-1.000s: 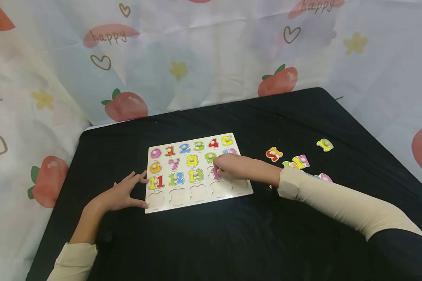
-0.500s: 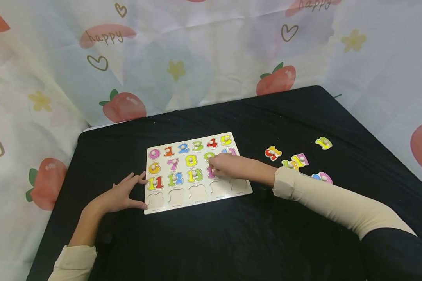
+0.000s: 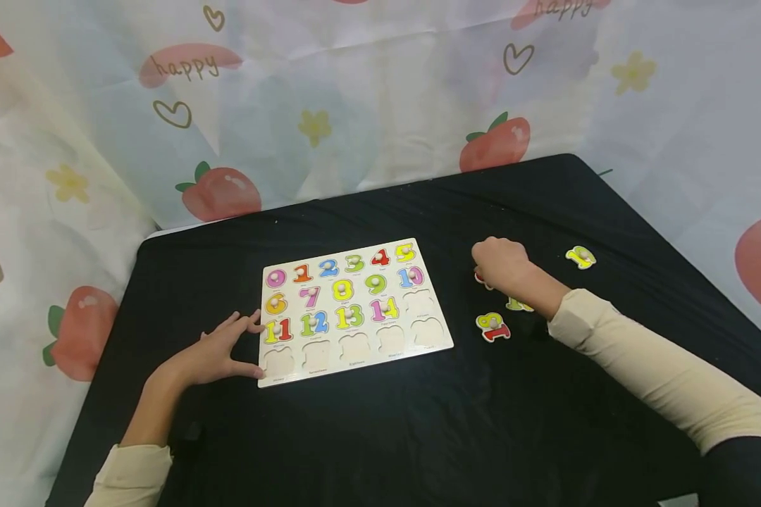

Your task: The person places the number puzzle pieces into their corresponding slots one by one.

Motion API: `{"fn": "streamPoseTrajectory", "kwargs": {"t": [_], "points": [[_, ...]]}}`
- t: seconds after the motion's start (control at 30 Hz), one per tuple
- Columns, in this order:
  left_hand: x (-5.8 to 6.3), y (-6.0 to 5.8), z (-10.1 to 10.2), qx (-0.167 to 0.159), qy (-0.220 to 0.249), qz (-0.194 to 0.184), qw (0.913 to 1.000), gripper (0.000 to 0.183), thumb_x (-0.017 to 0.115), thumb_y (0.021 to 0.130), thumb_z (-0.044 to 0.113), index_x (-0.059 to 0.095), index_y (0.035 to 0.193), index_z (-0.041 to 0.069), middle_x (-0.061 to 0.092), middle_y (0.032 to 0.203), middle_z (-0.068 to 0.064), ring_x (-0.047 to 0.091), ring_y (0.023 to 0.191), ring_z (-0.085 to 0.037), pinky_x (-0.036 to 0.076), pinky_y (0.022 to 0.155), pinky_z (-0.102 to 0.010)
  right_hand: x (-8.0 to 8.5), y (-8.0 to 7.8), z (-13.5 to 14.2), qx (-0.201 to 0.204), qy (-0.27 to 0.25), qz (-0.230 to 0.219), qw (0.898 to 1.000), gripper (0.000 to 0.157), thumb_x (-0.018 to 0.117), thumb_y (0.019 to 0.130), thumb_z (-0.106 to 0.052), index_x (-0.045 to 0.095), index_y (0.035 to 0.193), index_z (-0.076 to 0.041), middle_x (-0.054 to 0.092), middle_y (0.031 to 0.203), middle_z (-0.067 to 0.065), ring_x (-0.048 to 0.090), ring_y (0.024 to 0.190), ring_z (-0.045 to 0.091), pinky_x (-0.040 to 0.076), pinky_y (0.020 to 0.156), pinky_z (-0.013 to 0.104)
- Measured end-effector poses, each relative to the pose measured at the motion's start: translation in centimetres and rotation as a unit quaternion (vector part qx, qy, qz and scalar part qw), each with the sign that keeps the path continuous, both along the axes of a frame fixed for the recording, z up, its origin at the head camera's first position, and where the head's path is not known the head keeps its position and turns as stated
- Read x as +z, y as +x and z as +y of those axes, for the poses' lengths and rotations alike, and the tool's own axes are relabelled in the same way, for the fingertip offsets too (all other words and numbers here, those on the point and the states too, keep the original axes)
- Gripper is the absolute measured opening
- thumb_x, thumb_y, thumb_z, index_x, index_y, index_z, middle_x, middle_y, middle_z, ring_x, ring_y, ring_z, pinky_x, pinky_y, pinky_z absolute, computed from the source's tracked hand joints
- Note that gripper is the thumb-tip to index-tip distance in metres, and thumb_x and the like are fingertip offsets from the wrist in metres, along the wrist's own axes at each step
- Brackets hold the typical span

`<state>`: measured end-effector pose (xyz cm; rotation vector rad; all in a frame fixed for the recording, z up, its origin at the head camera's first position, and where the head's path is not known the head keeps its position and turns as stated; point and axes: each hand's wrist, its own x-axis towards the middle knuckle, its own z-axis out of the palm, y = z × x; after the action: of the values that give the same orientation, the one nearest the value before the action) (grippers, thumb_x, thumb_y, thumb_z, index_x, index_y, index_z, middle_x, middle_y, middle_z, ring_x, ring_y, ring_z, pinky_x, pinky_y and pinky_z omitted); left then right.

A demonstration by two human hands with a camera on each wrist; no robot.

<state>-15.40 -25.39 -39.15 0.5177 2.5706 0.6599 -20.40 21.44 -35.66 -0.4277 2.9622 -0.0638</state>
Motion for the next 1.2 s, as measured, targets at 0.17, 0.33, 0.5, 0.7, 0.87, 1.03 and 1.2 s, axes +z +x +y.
{"fn": "streamPoseTrajectory", "kwargs": {"t": [0.17, 0.33, 0.5, 0.7, 0.87, 1.03, 1.2], "points": [[0.0, 0.0, 0.0, 0.000, 0.005, 0.000, 1.0000, 0.086, 0.079, 0.070, 0.047, 0.044, 0.137, 0.007, 0.019, 0.153, -0.018, 0.003, 0.138, -0.045, 0.002, 0.090, -0.079, -0.8, 0.0, 1.1, -0.017, -0.022, -0.042, 0.999, 0.019, 0.060, 0.081, 0.007, 0.056, 0.065, -0.003, 0.045, 0.057, 0.005, 0.044, 0.050, 0.019, 0.036, 0.043, 0.028], [-0.1, 0.0, 0.1, 0.000, 0.005, 0.001, 1.0000, 0.086, 0.079, 0.070, 0.047, 0.043, 0.137, 0.007, 0.019, 0.153, -0.018, 0.002, 0.138, -0.045, 0.002, 0.090, -0.079, -0.7, 0.0, 0.1, 0.032, -0.052, -0.027, 0.998, 0.012, 0.060, 0.083, 0.005, 0.058, 0.072, 0.000, 0.046, 0.059, 0.005, 0.044, 0.051, 0.017, 0.036, 0.047, 0.027], [-0.2, 0.0, 0.1, 0.002, 0.000, -0.001, 1.0000, 0.088, 0.079, 0.069, 0.047, 0.042, 0.138, 0.007, 0.018, 0.153, -0.017, 0.002, 0.138, -0.044, 0.001, 0.091, -0.078, -0.8, 0.5, -2.7, 0.129, -0.069, -0.053, 0.988, 0.003, 0.063, 0.085, -0.002, 0.061, 0.083, -0.001, 0.053, 0.070, 0.003, 0.048, 0.059, 0.015, 0.040, 0.053, 0.025], [-0.2, -0.1, 0.1, 0.005, 0.001, -0.003, 1.0000, 0.087, 0.079, 0.069, 0.047, 0.042, 0.138, 0.007, 0.019, 0.153, -0.018, 0.002, 0.138, -0.044, 0.001, 0.090, -0.079, -1.6, 0.8, -5.2, 0.209, -0.050, -0.066, 0.974, 0.006, 0.066, 0.087, -0.008, 0.062, 0.090, -0.005, 0.056, 0.080, 0.002, 0.052, 0.068, 0.014, 0.040, 0.056, 0.020], [-0.1, -0.2, 0.1, 0.004, -0.002, -0.004, 1.0000, 0.087, 0.079, 0.069, 0.048, 0.043, 0.137, 0.007, 0.018, 0.153, -0.017, 0.002, 0.138, -0.044, 0.001, 0.090, -0.079, -2.0, 0.6, -5.9, 0.242, -0.060, -0.046, 0.967, 0.008, 0.067, 0.087, -0.008, 0.063, 0.093, -0.005, 0.058, 0.085, 0.004, 0.055, 0.074, 0.016, 0.042, 0.057, 0.019], [-0.2, -0.3, 0.0, 0.005, 0.000, -0.005, 1.0000, 0.086, 0.079, 0.070, 0.047, 0.043, 0.136, 0.008, 0.018, 0.153, -0.017, 0.002, 0.139, -0.044, 0.001, 0.090, -0.078, -2.3, 0.5, -6.3, 0.242, -0.065, -0.035, 0.968, 0.010, 0.067, 0.087, -0.011, 0.063, 0.094, -0.006, 0.058, 0.085, 0.003, 0.055, 0.074, 0.016, 0.042, 0.057, 0.018], [-0.3, -0.3, 0.0, 0.004, -0.001, -0.007, 1.0000, 0.085, 0.079, 0.070, 0.047, 0.043, 0.137, 0.008, 0.019, 0.153, -0.017, 0.002, 0.139, -0.043, 0.001, 0.091, -0.078, -2.2, 0.9, -6.5, 0.217, -0.045, -0.035, 0.975, 0.008, 0.065, 0.088, -0.010, 0.062, 0.093, -0.005, 0.058, 0.088, 0.006, 0.056, 0.074, 0.018, 0.041, 0.056, 0.019]]}}
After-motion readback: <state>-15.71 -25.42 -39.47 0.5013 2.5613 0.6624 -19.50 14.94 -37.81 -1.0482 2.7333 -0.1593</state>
